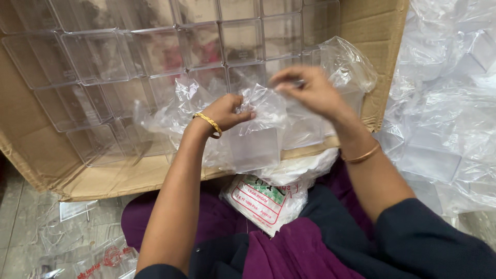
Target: The person sits on the floor with a large cardboard box of clear plastic boxes and removes each box from its plastic bag, placing the unpacked boxes into the cardboard box and setting the empty bags aside. They handle the boxes one at a time, opening each bag by hand.
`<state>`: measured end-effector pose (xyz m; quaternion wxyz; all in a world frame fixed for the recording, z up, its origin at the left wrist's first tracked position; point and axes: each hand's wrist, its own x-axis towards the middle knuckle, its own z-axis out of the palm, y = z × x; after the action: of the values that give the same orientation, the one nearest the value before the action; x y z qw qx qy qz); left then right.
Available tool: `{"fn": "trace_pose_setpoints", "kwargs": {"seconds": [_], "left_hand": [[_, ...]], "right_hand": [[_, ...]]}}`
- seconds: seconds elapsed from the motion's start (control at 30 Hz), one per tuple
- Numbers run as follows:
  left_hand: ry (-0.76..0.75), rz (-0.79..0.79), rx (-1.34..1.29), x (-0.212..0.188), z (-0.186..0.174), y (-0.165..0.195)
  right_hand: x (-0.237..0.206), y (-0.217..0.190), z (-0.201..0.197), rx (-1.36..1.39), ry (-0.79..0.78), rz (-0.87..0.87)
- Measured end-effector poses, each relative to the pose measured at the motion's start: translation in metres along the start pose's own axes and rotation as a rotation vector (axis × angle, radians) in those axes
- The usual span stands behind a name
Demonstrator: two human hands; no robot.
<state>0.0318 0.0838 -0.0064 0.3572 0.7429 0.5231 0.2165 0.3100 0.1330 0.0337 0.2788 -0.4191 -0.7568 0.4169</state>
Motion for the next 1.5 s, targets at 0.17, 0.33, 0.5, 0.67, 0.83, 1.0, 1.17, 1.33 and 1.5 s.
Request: {"fn": "trace_pose_setpoints", "kwargs": {"seconds": [0.17, 0.33, 0.5, 0.67, 0.83, 1.0, 1.17, 1.33, 1.5], "left_hand": [[0.099, 0.025, 0.151, -0.001, -0.001, 0.017], [0.199, 0.069, 0.177, -0.002, -0.003, 0.037], [0.272, -0.012, 0.142, -0.005, 0.003, 0.055], [0.387, 0.084, 0.078, -0.006, 0.017, 0.075], [0.372, 0.078, 0.086, -0.012, 0.018, 0.087], [0.316, 0.194, 0.225, -0.019, 0.016, 0.088], [0.316, 0.395, 0.307, -0.026, 0.016, 0.089], [0.138, 0.323, 0.492, -0.035, 0.01, 0.111], [0.059, 0.256, 0.429, -0.052, -0.011, 0.156]], "right_hand": [[0.021, 0.034, -0.067, -0.747, 0.38, 0.019], [0.02, 0.031, -0.057, -0.33, 0.136, 0.196], [0.001, -0.011, -0.03, 0.11, -0.267, 0.053], [-0.015, -0.047, -0.001, 0.161, -0.455, -0.036], [-0.009, -0.034, 0.027, 0.132, -0.398, -0.066], [0.008, 0.019, 0.045, 0.37, -0.432, 0.027], [0.009, 0.043, 0.061, 0.407, -0.327, 0.079], [0.0, 0.026, 0.067, 0.418, -0.191, 0.058], [-0.02, 0.0, 0.046, 0.463, -0.163, -0.147]]}}
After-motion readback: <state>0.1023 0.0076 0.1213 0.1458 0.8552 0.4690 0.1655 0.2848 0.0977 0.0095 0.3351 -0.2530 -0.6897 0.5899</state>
